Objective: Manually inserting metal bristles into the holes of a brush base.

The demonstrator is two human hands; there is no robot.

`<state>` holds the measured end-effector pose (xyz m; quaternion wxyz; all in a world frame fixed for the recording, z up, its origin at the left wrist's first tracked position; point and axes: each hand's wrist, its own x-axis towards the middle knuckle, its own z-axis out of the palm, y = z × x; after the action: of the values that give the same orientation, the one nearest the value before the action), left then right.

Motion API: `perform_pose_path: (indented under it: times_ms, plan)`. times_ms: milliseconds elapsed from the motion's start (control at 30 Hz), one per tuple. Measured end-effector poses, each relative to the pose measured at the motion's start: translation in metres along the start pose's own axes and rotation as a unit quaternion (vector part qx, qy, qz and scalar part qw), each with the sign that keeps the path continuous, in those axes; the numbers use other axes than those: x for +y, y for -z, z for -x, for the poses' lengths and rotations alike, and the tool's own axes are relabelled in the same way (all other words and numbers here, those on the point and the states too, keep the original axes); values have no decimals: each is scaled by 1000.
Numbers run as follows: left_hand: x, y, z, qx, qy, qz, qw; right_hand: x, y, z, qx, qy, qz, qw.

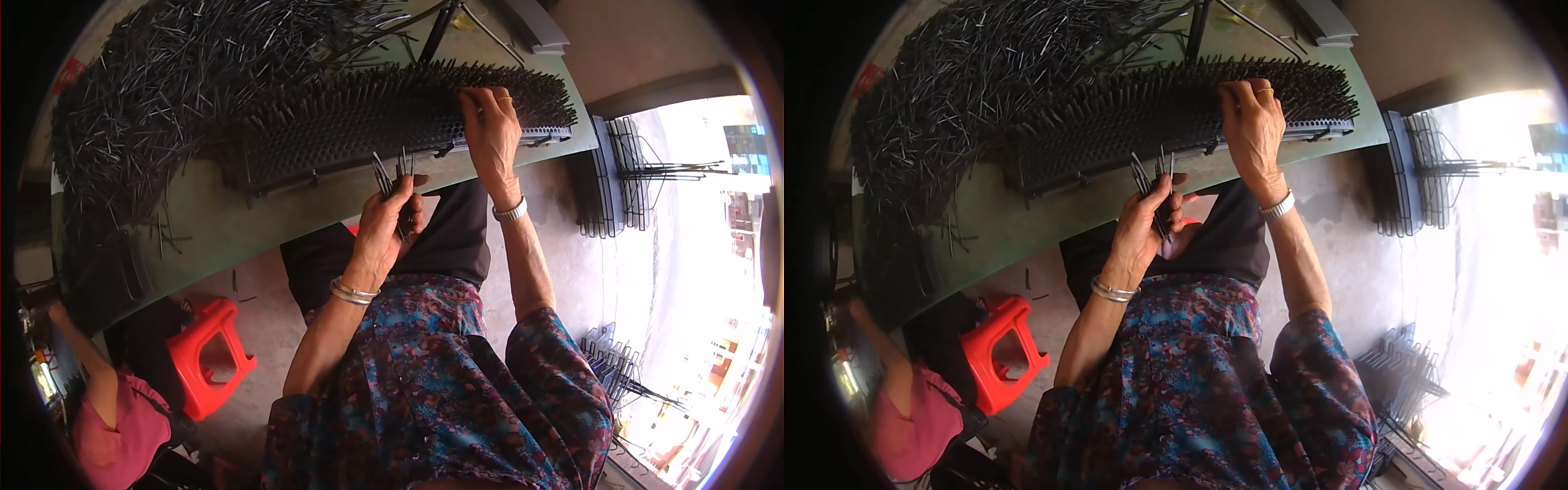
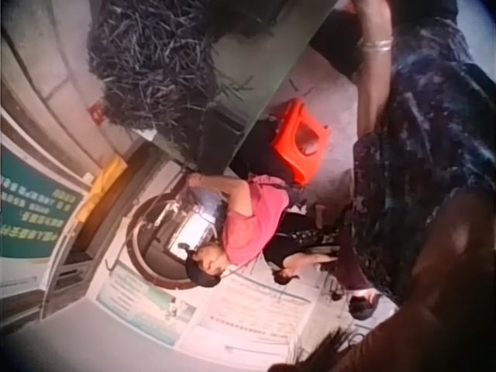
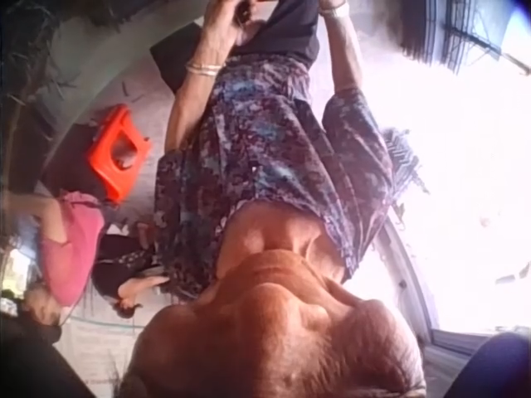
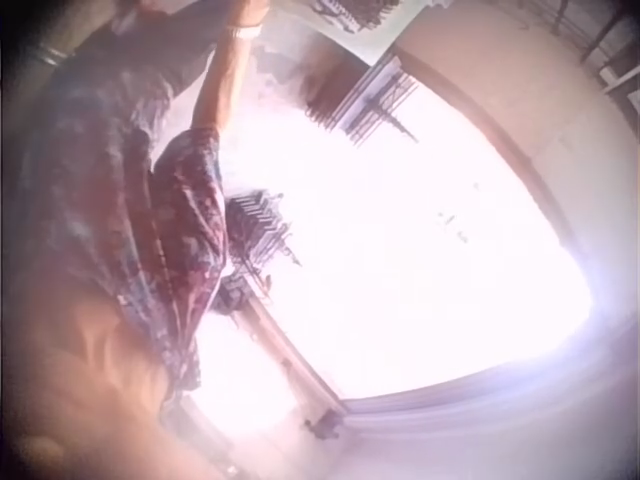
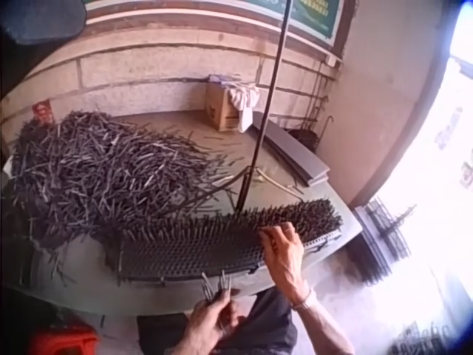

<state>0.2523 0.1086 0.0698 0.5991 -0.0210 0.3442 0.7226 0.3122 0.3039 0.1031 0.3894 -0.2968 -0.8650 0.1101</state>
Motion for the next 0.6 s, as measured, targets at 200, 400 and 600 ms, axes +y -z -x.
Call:
perform_pose_path:
  times_ms: [200,400,600]
  plan:
    - [6,-9,6,28,-4,-30,999,-2,2,4,30,-10,9,999]
    - [2,-7,4,26,-18,-47,998,0,4,9,62,-1,13,998]
    - [2,-15,3,29,-12,-49,998,-1,16,8,0,-21,47,999]
